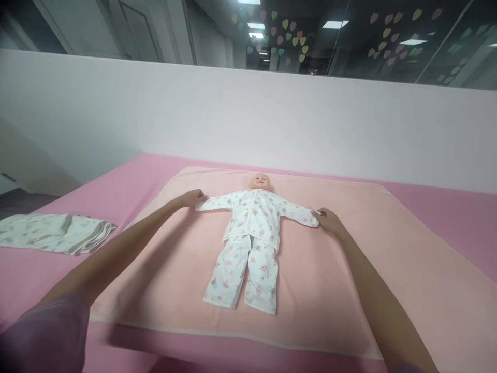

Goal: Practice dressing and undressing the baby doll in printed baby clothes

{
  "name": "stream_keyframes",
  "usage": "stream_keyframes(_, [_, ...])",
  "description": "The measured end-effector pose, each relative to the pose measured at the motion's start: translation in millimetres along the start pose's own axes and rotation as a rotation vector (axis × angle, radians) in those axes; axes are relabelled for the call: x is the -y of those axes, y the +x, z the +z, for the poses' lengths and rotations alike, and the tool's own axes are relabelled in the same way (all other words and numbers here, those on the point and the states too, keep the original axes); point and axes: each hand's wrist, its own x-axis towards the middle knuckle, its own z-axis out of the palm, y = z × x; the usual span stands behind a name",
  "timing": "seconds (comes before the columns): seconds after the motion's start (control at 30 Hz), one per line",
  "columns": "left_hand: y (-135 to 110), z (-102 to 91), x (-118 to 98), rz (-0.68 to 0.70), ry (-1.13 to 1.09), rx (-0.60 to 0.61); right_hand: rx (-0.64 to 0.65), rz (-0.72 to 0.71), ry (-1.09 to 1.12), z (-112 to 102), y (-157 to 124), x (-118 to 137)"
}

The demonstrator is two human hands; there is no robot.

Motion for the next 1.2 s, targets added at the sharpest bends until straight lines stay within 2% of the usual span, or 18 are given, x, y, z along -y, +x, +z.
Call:
stream_keyframes(0.17, [-4.1,-12.1,14.7,0.008,0.149,-0.075,-0.18,0.063,-0.04,-5.0,-12.5,-5.0])
stream_keyframes(0.23, [-13.1,-11.8,15.1,0.031,0.193,-0.129,-0.293,-0.022,-0.082,-2.1,-31.0,6.9])
stream_keyframes(0.3, [-30.4,-5.9,11.2,0.138,0.217,-0.171,-0.349,-0.188,-0.101,4.8,-60.7,26.1])
stream_keyframes(0.37, [-58.9,7.6,4.2,0.306,0.203,-0.157,-0.254,-0.361,-0.078,16.6,-99.9,46.9])
stream_keyframes(0.47, [-116.4,40.8,-9.8,0.497,0.166,-0.043,0.043,-0.549,-0.077,43.4,-159.8,69.7])
stream_keyframes(0.5, [-135.3,53.7,-15.4,0.536,0.166,-0.019,0.09,-0.588,-0.086,53.8,-175.2,74.2])
stream_keyframes(0.57, [-165.1,77.8,-27.7,0.574,0.156,-0.017,0.081,-0.606,-0.094,73.8,-194.8,79.9])
stream_keyframes(0.67, [-183.9,101.8,-47.8,0.506,0.125,-0.033,-0.007,-0.541,-0.072,94.9,-201.4,85.0])
stream_keyframes(0.8, [-189.1,103.8,-64.8,0.341,-0.017,0.031,0.001,-0.485,0.03,101.2,-207.3,90.3])
stream_keyframes(0.9, [-205.8,91.8,-65.9,0.222,-0.201,0.155,0.095,-0.385,0.131,97.5,-227.7,95.2])
stream_keyframes(1.0, [-230.0,79.4,-68.5,0.112,-0.447,0.381,0.256,-0.182,0.333,92.1,-250.6,107.7])
stream_keyframes(1.07, [-243.2,73.6,-74.3,0.113,-0.653,0.533,0.372,-0.026,0.55,87.4,-261.4,120.7])
stream_keyframes(1.13, [-251.7,69.7,-79.8,0.157,-0.803,0.608,0.461,0.103,0.756,81.9,-268.6,133.4])
stream_keyframes(1.2, [-256.3,67.1,-79.9,0.147,-0.841,0.607,0.498,0.162,0.863,76.7,-273.8,140.7])
